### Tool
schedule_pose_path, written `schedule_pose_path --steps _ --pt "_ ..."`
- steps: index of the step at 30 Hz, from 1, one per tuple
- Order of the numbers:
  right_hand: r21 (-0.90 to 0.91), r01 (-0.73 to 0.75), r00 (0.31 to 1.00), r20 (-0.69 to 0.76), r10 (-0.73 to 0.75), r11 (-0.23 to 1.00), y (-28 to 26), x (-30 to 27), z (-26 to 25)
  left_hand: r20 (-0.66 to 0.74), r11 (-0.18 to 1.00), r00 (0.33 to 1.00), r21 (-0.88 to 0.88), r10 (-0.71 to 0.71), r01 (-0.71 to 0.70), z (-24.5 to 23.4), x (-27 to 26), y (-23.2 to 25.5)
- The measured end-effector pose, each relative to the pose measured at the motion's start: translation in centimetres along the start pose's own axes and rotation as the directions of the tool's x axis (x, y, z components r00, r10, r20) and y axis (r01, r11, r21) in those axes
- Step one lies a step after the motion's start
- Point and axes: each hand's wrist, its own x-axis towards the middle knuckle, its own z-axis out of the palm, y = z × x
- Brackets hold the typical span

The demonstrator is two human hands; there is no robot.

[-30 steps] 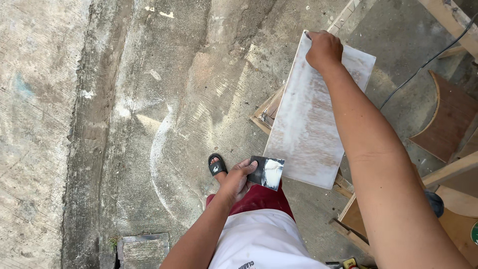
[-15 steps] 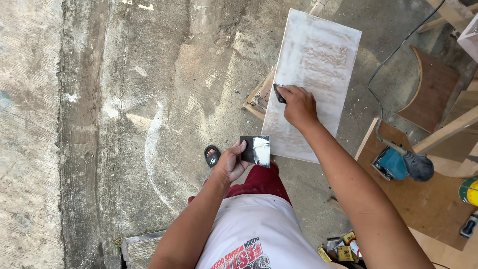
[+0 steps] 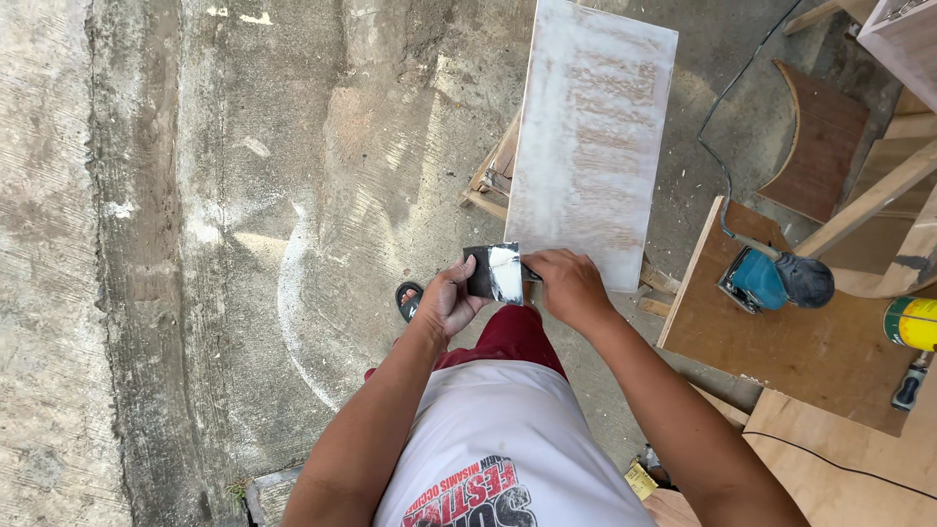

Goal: The person uses two putty knives to spread a white filler paste onto a rectangular wooden board resting on a workbench. They repeatedly transfer paste between the knives and smooth it across the surface, then scrape the tools clean on a nearby table.

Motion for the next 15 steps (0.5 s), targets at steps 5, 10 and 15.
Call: schedule_pose_path --steps 5,10,15 --pt "0.187 -0.052 0.989 -0.127 0.076 0.981 -1.1 -1.1 -5.6 -0.037 0.98 0.997 0.189 0.062 -0.054 1.8 -1.7 2.8" --pt "0.218 0.083 0.983 -0.176 -0.045 0.972 -4.8 -0.1 -7.7 -0.079 0.87 0.971 0.465 0.225 -0.164 6.8 -5.2 4.5" --pt "-0.057 0.228 0.96 -0.152 -0.234 0.972 -5.2 1.5 -6.4 -0.057 0.843 0.957 0.491 0.285 -0.222 10.1 -6.6 3.9"
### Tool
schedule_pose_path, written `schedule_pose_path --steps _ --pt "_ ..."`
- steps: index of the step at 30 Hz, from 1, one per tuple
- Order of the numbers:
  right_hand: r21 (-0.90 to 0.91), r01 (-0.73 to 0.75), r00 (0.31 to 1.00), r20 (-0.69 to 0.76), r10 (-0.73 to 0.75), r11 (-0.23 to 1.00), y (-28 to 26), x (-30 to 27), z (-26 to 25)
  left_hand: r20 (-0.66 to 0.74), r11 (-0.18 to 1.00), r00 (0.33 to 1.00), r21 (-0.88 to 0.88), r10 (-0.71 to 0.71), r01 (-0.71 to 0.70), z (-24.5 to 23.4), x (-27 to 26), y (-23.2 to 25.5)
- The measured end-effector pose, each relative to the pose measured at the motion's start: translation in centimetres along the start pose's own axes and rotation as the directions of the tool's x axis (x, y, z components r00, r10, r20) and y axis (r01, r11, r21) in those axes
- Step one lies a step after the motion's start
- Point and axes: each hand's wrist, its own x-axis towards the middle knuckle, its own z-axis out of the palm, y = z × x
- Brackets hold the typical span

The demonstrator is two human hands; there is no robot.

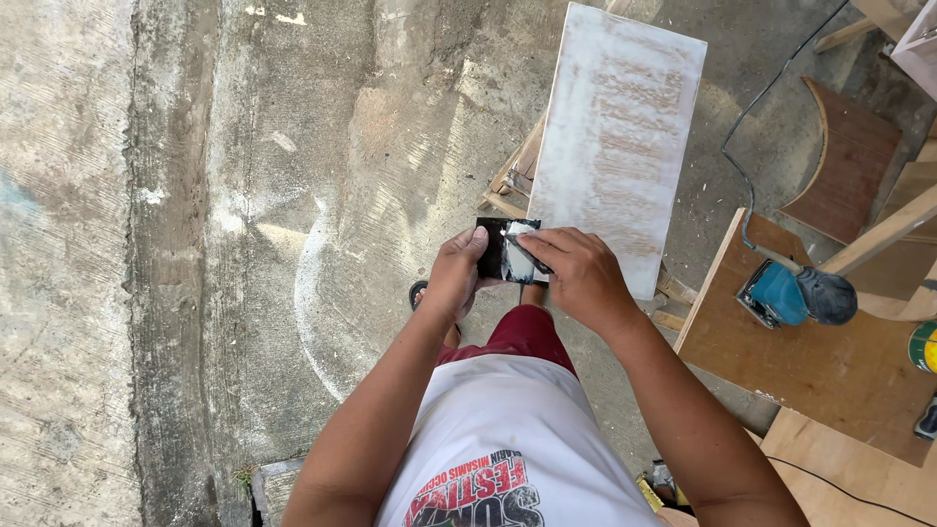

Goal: The person uses two putty knives to spread a white filler paste onto a rectangular wooden board resting on a workbench. They repeatedly transfer paste between the knives and smooth it across the surface, then scrape the tools clean on a nearby table.

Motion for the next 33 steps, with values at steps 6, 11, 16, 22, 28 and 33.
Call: schedule_pose_path --steps 6,11,16,22,28,33 --pt "0.083 0.039 0.998 0.052 -0.043 0.996 1.1 -0.8 1.3 -0.05 0.996 0.996 -0.049 0.077 -0.08 0.4 1.5 -1.9" --pt "0.24 -0.019 0.953 0.298 -0.055 0.971 0.5 -0.7 -4.9 -0.065 0.99 0.988 0.027 0.141 -0.14 -0.6 4.1 -2.8" --pt "0.328 -0.423 0.872 0.401 0.28 0.845 8.2 3.1 -11.5 -0.137 0.983 0.979 0.119 0.153 -0.137 -2.3 3.1 -1.1" --pt "0.195 -0.441 0.874 -0.126 0.469 0.876 31.0 10.9 -6.9 -0.146 0.972 0.988 0.218 -0.059 0.09 -8.0 5.5 -12.5" --pt "0.193 -0.431 0.896 -0.024 0.443 0.882 34.1 19.1 -7.1 -0.037 0.961 0.963 0.062 -0.266 0.268 -1.7 1.4 -11.1" --pt "0.032 -0.361 0.932 0.037 0.36 0.932 36.7 21.7 -5.6 -0.01 0.981 0.983 0.049 -0.185 0.185 0.0 2.1 -11.3"
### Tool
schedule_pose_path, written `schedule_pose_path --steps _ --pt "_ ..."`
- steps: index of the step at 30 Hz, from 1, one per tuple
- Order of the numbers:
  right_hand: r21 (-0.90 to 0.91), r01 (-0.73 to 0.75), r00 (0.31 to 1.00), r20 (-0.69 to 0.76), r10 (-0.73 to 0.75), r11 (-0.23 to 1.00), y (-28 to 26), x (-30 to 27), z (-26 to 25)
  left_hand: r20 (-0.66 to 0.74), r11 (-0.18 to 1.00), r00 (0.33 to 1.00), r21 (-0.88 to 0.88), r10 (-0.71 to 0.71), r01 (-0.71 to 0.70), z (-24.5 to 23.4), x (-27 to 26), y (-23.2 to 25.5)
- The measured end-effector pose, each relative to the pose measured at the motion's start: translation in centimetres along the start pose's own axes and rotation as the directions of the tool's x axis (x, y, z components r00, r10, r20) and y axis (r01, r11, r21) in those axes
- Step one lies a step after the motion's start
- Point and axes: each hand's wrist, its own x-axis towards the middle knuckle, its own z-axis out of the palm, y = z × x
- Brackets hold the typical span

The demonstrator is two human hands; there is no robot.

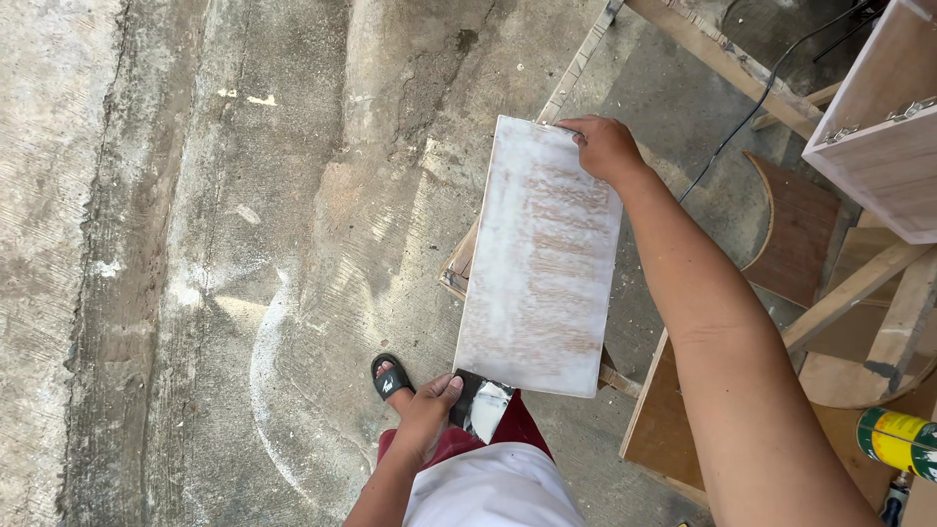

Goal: The person uses two putty knives to spread a white filler paste onto a rectangular wooden board resting on a workbench. They repeatedly transfer paste between the knives and smooth it across the surface, then scrape the tools clean on a nearby table.

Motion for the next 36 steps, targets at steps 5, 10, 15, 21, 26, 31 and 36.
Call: schedule_pose_path --steps 5,10,15,21,26,31,36 --pt "-0.108 -0.007 1.0 0.026 0.009 0.994 -0.3 0.8 0.6 -0.012 1.0 1.0 -0.008 0.002 -0.002 0.8 -0.9 1.0" --pt "-0.17 0.025 0.999 0.032 -0.02 0.985 -0.3 1.7 1.5 -0.05 1.0 0.999 0.022 -0.015 0.016 1.2 -1.3 1.6" --pt "-0.223 0.039 0.999 0.014 -0.037 0.974 -0.7 1.8 2.3 -0.006 0.998 1.0 0.063 -0.018 0.018 1.6 -2.2 2.3" --pt "-0.234 0.079 0.997 0.04 -0.072 0.969 -1.3 1.4 2.5 0.024 1.0 1.0 0.009 0.012 -0.013 1.1 -1.5 1.0" --pt "-0.261 0.204 0.976 -0.02 -0.217 0.944 0.3 1.4 4.2 0.005 0.999 1.0 0.054 0.007 -0.007 1.1 -1.6 1.1" --pt "-0.285 0.249 0.962 -0.038 -0.271 0.926 1.0 1.2 5.2 -0.005 0.99 1.0 0.139 0.016 -0.015 0.7 -1.2 0.5" --pt "-0.282 0.314 0.945 0.005 -0.326 0.907 0.8 -0.1 4.3 -0.005 0.999 1.0 0.046 -0.014 0.015 1.0 -1.6 1.0"
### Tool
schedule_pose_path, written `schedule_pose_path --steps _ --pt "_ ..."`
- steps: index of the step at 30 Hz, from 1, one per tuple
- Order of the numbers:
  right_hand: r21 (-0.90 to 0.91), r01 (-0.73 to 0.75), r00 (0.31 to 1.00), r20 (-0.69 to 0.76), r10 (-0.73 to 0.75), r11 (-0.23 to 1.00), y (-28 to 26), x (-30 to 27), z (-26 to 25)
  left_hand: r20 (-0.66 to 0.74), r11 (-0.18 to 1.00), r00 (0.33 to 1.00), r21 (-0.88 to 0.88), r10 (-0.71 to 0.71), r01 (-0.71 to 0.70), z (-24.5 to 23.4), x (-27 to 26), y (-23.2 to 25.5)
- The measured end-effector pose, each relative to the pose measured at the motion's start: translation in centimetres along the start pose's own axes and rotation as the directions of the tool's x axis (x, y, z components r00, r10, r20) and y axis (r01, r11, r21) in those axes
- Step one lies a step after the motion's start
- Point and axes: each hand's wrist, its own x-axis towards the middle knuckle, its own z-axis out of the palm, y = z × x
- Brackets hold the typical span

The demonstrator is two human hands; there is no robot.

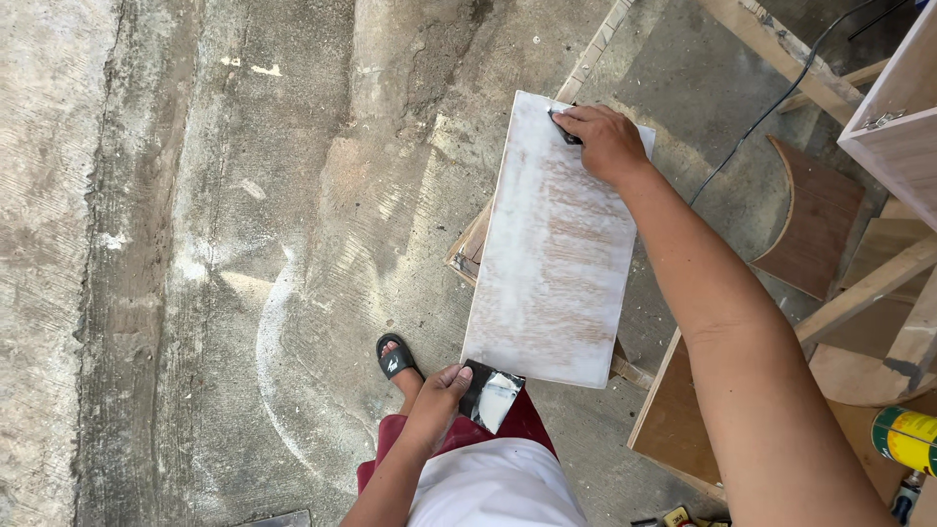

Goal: The person uses two putty knives to spread a white filler paste onto a rectangular wooden board resting on a workbench. They repeatedly transfer paste between the knives and smooth it across the surface, then scrape the tools clean on a nearby table.

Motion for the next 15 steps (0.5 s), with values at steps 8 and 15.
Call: schedule_pose_path --steps 8,15 --pt "-0.103 -0.152 0.988 -0.04 0.149 0.983 -1.2 1.3 2.1 -0.015 0.999 1.0 0.039 -0.001 0.002 0.2 -0.5 0.7" --pt "-0.009 -0.226 0.969 -0.104 0.224 0.974 0.0 0.2 -0.3 0.011 0.999 0.999 0.003 0.037 -0.037 -0.4 0.5 -1.0"
